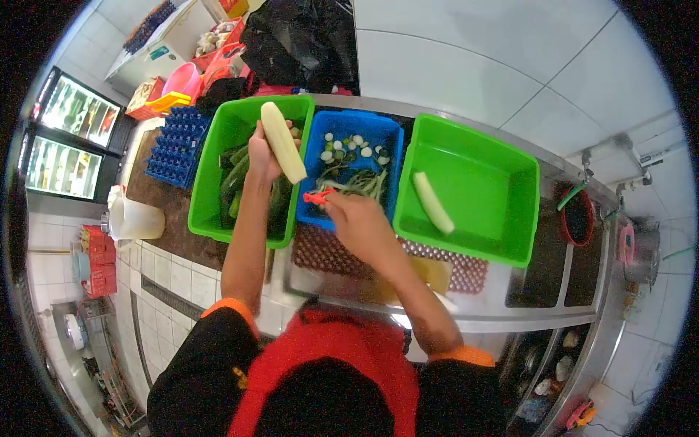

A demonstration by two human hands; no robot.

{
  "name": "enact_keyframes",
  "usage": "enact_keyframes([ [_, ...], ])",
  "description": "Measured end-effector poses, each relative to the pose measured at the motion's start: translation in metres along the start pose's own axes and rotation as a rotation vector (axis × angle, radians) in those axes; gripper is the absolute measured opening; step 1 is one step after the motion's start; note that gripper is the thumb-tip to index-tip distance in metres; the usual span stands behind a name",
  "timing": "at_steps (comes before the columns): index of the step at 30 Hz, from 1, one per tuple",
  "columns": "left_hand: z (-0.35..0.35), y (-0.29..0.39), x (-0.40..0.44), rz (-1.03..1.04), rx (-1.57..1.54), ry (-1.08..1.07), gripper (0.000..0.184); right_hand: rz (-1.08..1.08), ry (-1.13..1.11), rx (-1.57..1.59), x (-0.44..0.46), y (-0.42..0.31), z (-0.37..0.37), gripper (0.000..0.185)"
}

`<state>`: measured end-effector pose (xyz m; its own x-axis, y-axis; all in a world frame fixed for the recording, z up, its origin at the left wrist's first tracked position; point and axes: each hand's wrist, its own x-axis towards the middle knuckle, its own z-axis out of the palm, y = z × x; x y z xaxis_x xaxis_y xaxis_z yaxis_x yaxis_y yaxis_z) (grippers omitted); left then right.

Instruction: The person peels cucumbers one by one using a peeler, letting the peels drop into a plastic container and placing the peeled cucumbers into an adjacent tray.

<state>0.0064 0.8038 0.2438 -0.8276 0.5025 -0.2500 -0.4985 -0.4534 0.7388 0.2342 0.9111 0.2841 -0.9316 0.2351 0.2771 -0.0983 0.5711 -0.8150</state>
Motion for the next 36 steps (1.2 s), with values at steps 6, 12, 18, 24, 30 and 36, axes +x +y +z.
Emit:
enact_keyframes([
  [6, -0.014, 0.002, 0.006, -0.028, -0.140, -0.184, 0.050, 0.677, -0.142, 0.356, 0.005, 0.016, -0.012, 0.023],
  [12, -0.001, 0.009, -0.019, -0.051, -0.176, -0.134, 0.057, 0.796, -0.170, 1.056, -0.004, 0.075, -0.016, 0.025],
  [18, -0.005, -0.011, -0.029, -0.152, -0.147, -0.155, 0.055, 0.768, -0.138, 1.014, -0.003, 0.074, -0.016, 0.030],
  [24, 0.018, -0.064, -0.046, -0.251, -0.109, -0.272, 0.036, 0.734, 0.068, 0.552, -0.023, 0.069, -0.020, 0.037],
  [30, 0.118, -0.148, -0.084, -0.432, -0.279, -0.435, 0.038, 0.518, 0.294, 0.477, -0.046, 0.080, -0.063, 0.059],
  [36, 0.071, -0.085, -0.059, 0.710, 1.094, -0.240, 0.039, 0.643, 0.203, -0.488, -0.067, 0.134, -0.154, 0.053],
])
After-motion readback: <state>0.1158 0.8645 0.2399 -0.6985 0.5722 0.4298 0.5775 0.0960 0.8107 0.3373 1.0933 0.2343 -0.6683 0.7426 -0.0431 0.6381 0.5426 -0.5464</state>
